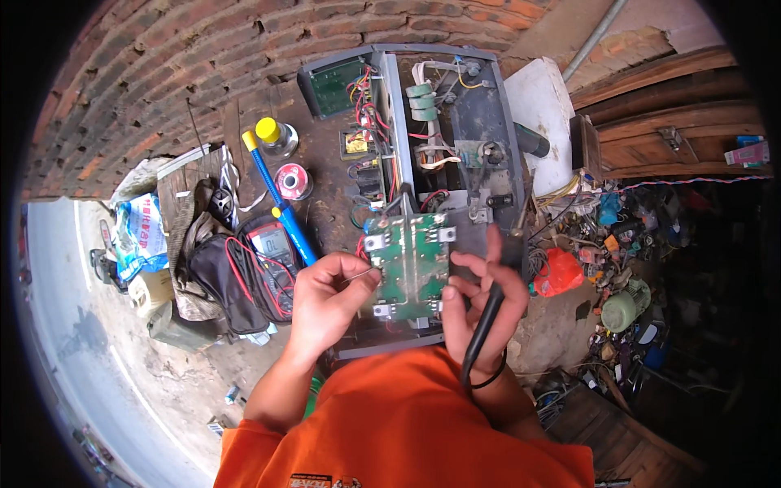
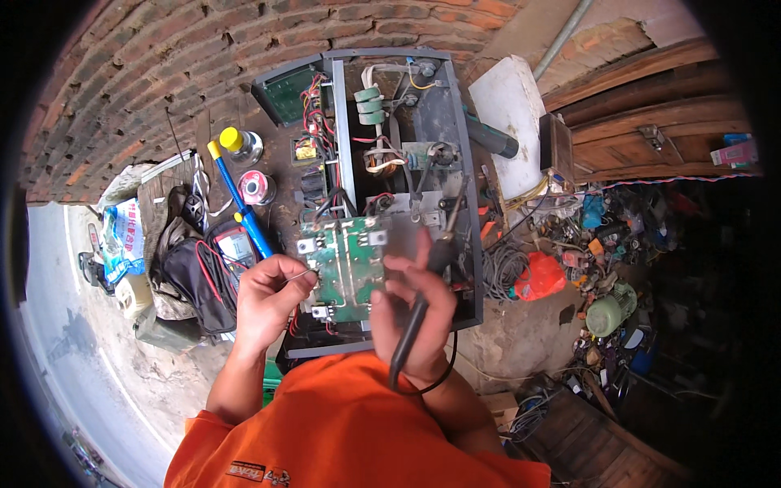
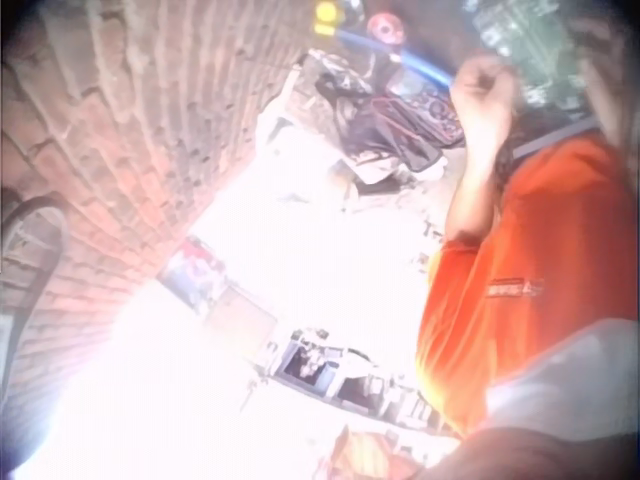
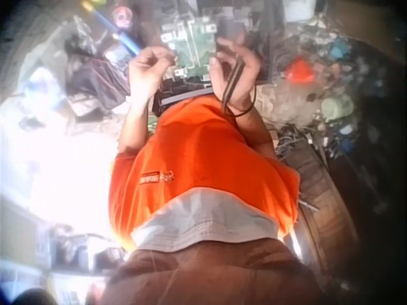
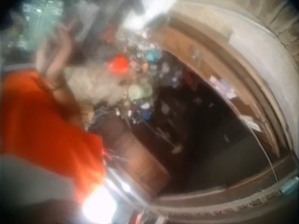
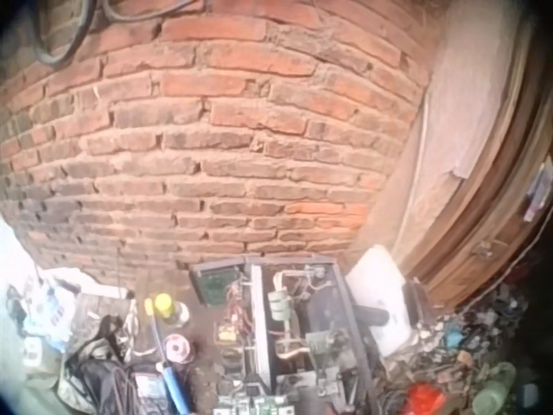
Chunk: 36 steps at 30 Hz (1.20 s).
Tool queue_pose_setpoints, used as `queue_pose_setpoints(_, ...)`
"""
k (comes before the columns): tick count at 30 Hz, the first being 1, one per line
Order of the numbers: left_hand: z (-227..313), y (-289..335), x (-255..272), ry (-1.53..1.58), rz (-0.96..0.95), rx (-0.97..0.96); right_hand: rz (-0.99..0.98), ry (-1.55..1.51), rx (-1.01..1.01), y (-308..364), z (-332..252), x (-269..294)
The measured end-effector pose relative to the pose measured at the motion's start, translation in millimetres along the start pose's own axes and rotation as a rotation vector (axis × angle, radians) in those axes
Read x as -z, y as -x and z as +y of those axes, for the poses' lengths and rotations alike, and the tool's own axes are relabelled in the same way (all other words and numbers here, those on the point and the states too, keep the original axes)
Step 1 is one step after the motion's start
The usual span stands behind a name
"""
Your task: The person uses a soldering iron to attach wires to a circuit board inside an open electronic device. They repeatedly heat joints and apply solder to secure connections while holding the board and wires in place.
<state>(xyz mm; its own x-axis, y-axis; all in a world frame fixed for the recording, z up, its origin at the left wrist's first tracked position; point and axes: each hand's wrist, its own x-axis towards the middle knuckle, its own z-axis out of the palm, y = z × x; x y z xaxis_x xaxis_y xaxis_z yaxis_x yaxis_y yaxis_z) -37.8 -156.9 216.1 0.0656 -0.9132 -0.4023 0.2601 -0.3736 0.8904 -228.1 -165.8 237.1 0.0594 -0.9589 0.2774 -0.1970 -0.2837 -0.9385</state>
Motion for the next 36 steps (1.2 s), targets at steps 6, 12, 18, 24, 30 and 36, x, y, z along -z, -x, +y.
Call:
queue_pose_setpoints(6, -10.0, 2.8, 1.8, -0.143, 0.087, -0.032, -0.077, 0.082, -0.007, -0.3, 13.9, -0.8)
queue_pose_setpoints(12, -10.4, 10.3, 2.8, -0.146, 0.046, -0.068, -0.057, 0.03, -0.012, -2.1, 15.9, 1.9)
queue_pose_setpoints(18, -1.4, 14.6, 10.9, -0.012, 0.064, -0.141, -0.016, 0.074, -0.017, -2.6, 15.8, 4.9)
queue_pose_setpoints(24, 8.1, 15.0, 29.2, 0.066, 0.057, -0.185, 0.126, 0.085, 0.091, -4.9, 16.5, 16.1)
queue_pose_setpoints(30, 31.3, 11.1, 26.1, -0.021, -0.116, -0.326, -0.172, 0.201, 0.319, -32.5, -16.0, 7.9)
queue_pose_setpoints(36, 35.1, 3.0, 26.1, -0.029, -0.181, -0.438, -0.322, 0.15, 0.404, -52.2, -26.8, -21.9)
